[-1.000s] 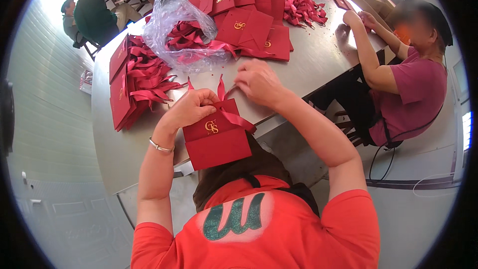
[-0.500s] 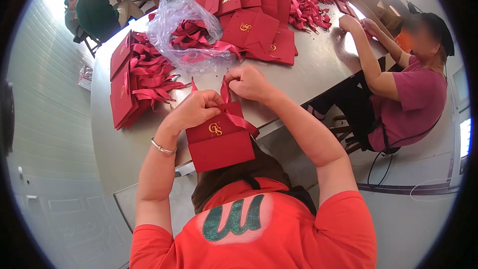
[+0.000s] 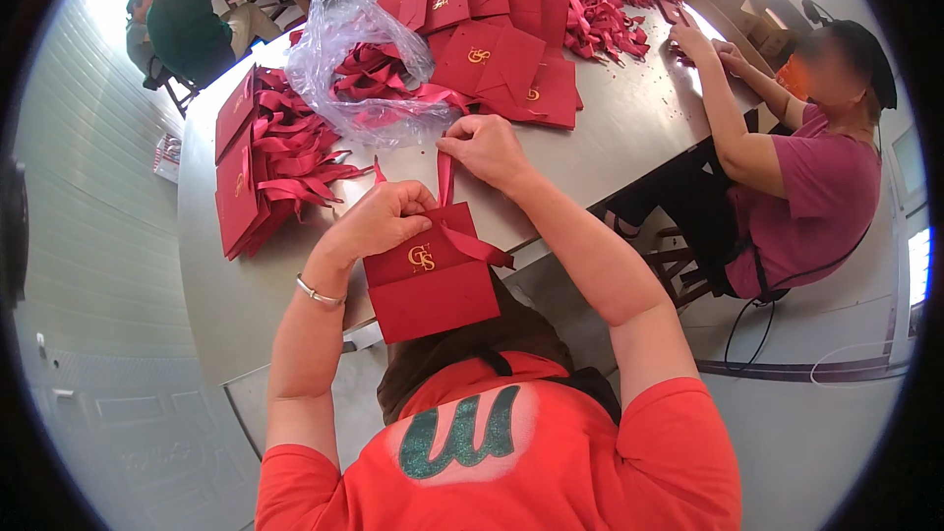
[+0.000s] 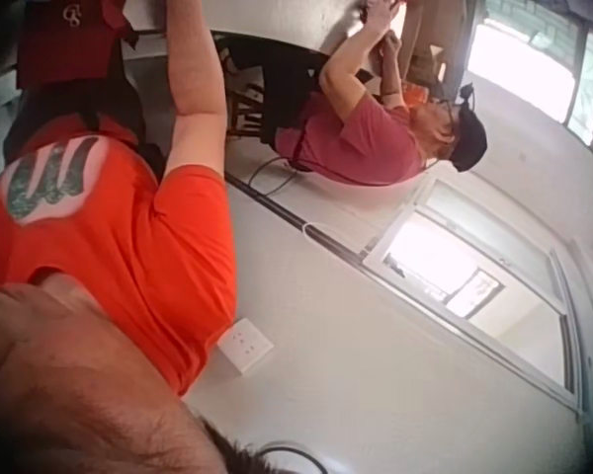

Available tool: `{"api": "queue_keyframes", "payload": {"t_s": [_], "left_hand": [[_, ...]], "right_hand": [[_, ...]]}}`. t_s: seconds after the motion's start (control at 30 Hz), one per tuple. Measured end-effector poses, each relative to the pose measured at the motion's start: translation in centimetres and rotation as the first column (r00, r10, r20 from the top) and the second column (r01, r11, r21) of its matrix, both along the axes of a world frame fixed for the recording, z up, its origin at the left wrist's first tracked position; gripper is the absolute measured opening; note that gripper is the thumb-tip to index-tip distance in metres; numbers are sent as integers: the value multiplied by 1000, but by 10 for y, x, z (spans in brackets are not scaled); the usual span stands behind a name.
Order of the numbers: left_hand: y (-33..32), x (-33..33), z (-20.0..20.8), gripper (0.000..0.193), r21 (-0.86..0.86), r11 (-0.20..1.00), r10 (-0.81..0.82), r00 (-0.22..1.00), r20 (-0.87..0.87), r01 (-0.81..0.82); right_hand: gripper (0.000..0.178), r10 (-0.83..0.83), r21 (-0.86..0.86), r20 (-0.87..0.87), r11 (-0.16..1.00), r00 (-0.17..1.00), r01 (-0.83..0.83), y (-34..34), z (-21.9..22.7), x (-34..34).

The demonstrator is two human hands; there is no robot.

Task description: The person assembles gift pouches by hand by threading ribbon strips through the holes of paper pouches.

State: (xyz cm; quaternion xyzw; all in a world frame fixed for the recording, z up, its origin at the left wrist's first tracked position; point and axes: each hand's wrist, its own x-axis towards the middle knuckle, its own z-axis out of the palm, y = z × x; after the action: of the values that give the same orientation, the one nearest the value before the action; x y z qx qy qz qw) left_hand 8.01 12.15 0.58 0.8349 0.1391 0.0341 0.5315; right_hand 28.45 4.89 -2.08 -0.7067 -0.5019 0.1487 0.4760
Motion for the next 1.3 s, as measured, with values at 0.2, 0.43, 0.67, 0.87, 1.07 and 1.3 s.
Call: {"api": "queue_keyframes", "payload": {"t_s": [0.2,0.43,0.67,0.87,1.07,1.3], "left_hand": [[-2,2,1,16,-15,1000,24,999,-26,-24],[-1,-1,1,14,-53,998,30,999,-38,-32],[-4,1,6,20,-18,999,47,999,-9,-47],[-1,0,2,43,23,1000,12,998,-61,-11],[-1,3,-4,44,-31,999,13,995,-94,-16],[-2,0,3,44,-10,1000,8,995,-101,-9]], "right_hand": [[21,-28,-189,-159,982,987,-3,5,7,10],[19,-101,-71,-496,995,863,75,-6,3,13],[17,-67,-65,-157,996,985,58,5,-8,11],[21,-74,-218,-47,974,996,62,15,8,12],[17,-73,-216,-385,976,920,-13,14,3,29],[18,-62,-131,-409,991,911,9,8,0,22]]}}
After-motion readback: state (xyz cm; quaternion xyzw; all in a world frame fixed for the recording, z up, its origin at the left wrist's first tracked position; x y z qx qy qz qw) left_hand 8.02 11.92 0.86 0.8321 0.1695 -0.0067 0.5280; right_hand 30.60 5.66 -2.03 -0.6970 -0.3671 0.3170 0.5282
